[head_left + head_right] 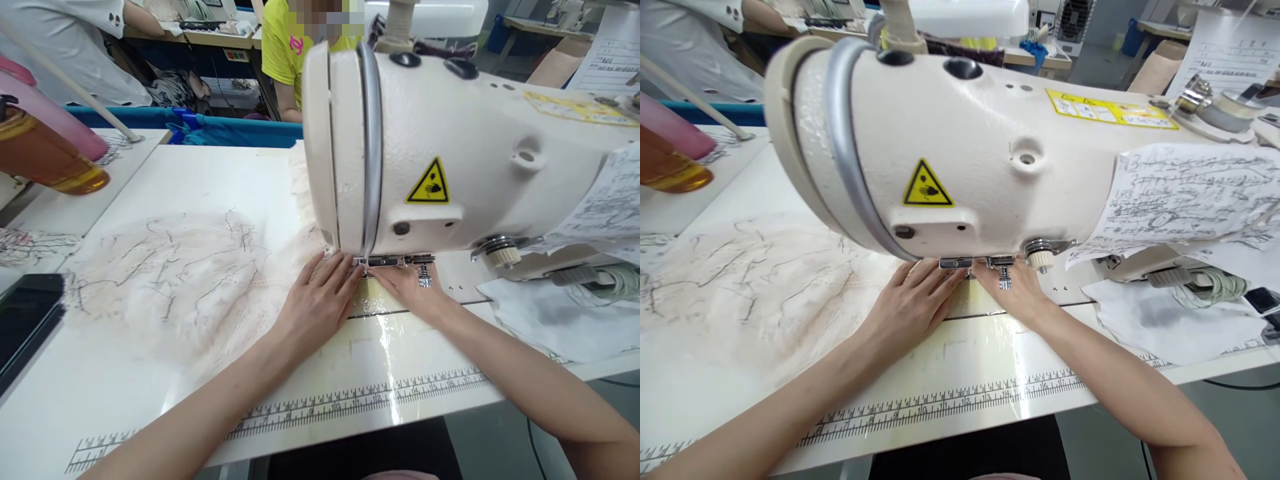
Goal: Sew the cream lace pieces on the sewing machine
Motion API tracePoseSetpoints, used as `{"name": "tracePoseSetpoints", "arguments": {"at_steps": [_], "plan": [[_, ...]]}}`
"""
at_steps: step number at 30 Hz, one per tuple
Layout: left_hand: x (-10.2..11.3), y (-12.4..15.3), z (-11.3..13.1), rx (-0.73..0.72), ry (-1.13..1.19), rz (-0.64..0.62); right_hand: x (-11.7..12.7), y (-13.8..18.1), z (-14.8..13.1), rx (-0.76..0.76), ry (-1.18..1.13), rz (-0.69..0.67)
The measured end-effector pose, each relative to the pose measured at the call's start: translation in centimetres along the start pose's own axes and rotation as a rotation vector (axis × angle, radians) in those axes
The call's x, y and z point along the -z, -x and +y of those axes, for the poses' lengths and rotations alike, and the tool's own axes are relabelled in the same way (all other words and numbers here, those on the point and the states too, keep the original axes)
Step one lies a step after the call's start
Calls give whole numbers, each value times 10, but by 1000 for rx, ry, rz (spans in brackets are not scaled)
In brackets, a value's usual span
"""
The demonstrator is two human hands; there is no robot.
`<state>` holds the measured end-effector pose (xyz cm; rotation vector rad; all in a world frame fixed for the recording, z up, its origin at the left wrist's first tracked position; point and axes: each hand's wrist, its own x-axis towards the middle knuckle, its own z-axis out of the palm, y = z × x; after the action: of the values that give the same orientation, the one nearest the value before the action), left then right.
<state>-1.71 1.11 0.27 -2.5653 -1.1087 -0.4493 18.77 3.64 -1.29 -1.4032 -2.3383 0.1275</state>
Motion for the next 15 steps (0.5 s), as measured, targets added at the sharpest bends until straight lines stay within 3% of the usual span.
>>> {"name": "tracePoseSetpoints", "arguments": {"at_steps": [5, 10, 15], "plan": [[-1, 1, 1, -116, -35, 41, 13, 8, -5, 181, 182, 12], [-3, 1, -2, -4, 25, 22, 9, 10, -11, 212, 157, 142], [-1, 0, -3, 22, 44, -21, 9, 9, -11, 178, 107, 68]]}}
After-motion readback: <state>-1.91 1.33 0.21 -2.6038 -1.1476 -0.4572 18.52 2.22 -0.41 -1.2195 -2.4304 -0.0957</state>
